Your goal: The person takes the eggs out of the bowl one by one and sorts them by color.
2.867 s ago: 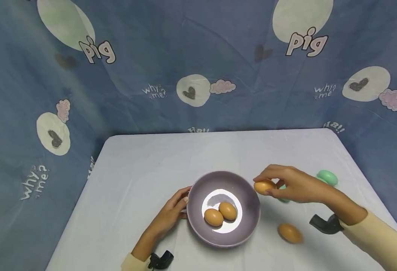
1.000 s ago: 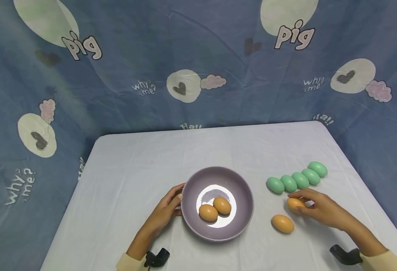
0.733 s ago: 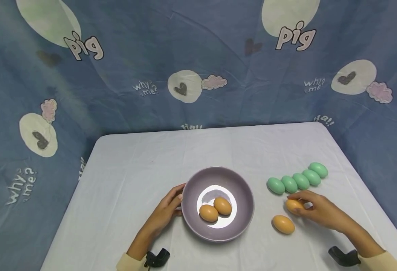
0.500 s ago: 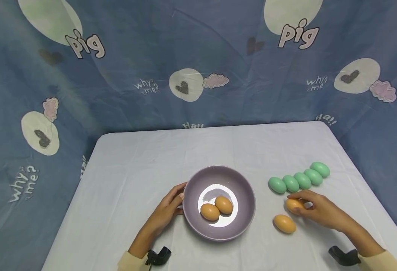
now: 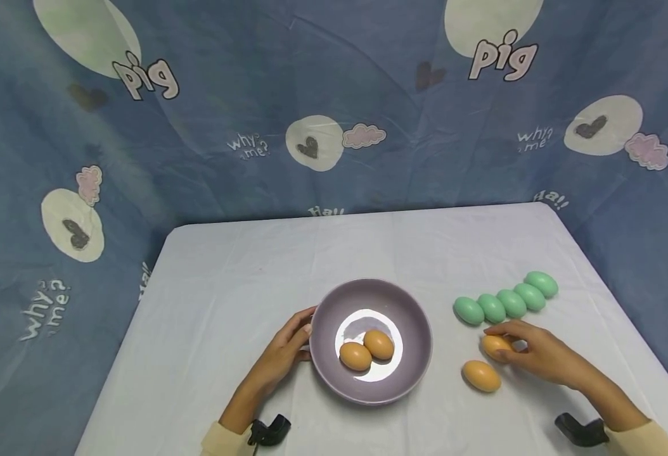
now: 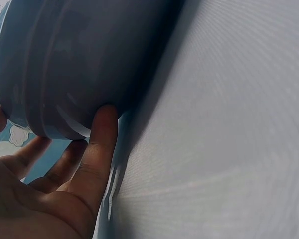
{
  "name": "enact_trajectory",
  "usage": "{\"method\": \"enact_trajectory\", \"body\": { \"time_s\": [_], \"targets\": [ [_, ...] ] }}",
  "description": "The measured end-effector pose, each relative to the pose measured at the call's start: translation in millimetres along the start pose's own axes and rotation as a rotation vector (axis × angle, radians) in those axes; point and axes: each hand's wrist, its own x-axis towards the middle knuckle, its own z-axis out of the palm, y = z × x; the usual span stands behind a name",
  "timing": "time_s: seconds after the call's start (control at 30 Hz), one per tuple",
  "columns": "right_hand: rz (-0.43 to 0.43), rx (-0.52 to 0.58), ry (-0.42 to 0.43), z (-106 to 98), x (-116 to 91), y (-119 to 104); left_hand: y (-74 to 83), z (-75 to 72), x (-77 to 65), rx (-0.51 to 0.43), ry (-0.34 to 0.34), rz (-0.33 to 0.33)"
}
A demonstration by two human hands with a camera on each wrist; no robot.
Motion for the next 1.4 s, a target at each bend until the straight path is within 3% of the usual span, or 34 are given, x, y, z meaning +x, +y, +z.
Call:
{"method": "enact_trajectory", "body": {
  "time_s": [0.27, 0.57, 0.8, 1.0, 1.2, 1.4],
  "targets": [
    [-0.023, 0.004, -0.019, -4, 0, -3, -0.4, 1.0, 0.8, -0.003, 0.008, 0.004],
    [-0.009, -0.012, 0.034, -24, 0, -16, 0.3, 3.4, 2.3, 0.016, 0.014, -0.004],
    [-0.107, -0.021, 0.095, -23, 14, -45, 0.1, 1.0, 1.4, 0.03, 0.016, 0.0],
    [-0.27, 0.032, 0.146, -3, 39, -81, -2.1, -2.9, -2.2, 0.042, 0.025, -0.02],
    [-0.37, 0.039, 0.051, 14, 64, -112, -1.6, -1.7, -2.1, 0.042, 0.018, -0.012],
    [-0.43, -0.011, -0.072, 25, 83, -126, 3.4, 0.6, -0.7, 0.036, 0.026, -0.028]
  ]
}}
